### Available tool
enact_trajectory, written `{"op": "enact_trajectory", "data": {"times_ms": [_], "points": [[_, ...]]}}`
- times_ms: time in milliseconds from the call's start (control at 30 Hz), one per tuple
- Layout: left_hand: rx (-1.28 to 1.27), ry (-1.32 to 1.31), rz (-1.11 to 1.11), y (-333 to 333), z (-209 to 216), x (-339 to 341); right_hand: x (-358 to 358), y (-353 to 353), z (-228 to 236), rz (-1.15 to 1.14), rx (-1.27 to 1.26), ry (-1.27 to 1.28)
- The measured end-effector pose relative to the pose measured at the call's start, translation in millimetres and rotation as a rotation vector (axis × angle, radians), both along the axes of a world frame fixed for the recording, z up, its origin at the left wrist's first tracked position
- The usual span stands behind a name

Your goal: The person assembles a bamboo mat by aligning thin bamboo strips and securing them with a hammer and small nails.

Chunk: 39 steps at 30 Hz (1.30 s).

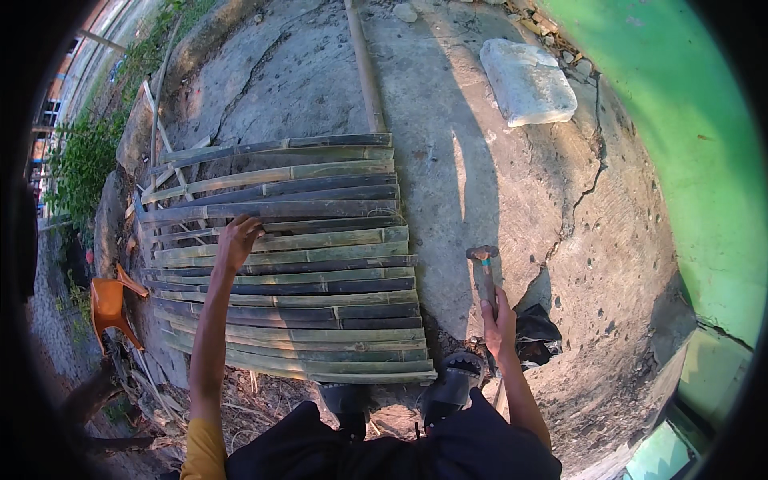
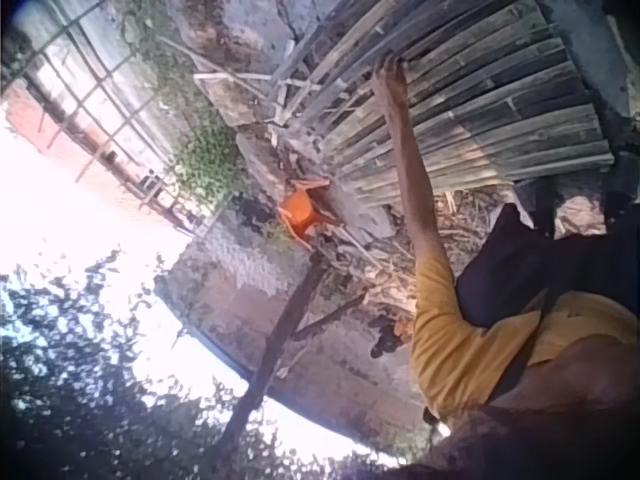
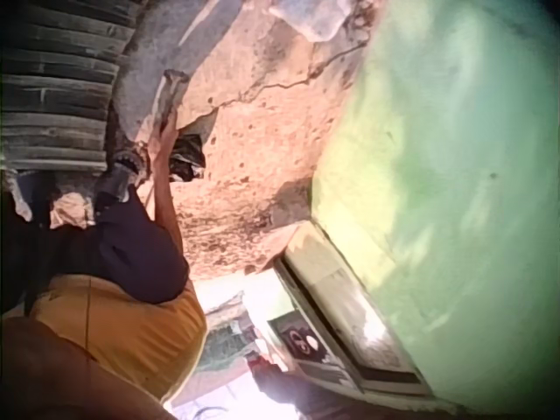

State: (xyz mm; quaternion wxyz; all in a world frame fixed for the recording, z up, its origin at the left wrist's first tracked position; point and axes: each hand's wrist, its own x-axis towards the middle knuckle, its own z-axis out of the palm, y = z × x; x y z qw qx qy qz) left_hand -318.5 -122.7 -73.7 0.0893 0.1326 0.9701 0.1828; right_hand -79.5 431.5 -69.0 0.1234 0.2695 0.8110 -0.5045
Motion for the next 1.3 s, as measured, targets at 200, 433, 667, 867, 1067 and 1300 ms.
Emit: {"op": "enact_trajectory", "data": {"times_ms": [200, 433, 667, 867, 1067, 1300], "points": [[-0.027, 0.005, -0.058, -3, 3, 2, 1, -1, 1, -0.013, -0.008, -0.004], [0.027, -0.024, -0.071, -9, 0, 2, 5, 0, -1, -0.009, 0.005, -0.017], [-0.058, 0.0, -0.162, -11, -3, 0, 7, 1, 1, -0.023, -0.011, -0.045], [0.018, 0.005, -0.161, -22, -12, 2, 9, 0, 0, -0.009, -0.002, -0.019], [0.066, -0.003, -0.189, -25, -16, 2, 10, 0, 5, -0.021, 0.008, -0.036], [0.204, -0.074, -0.12, -15, -7, 4, 18, 3, -8, -0.013, -0.003, 0.0]]}}
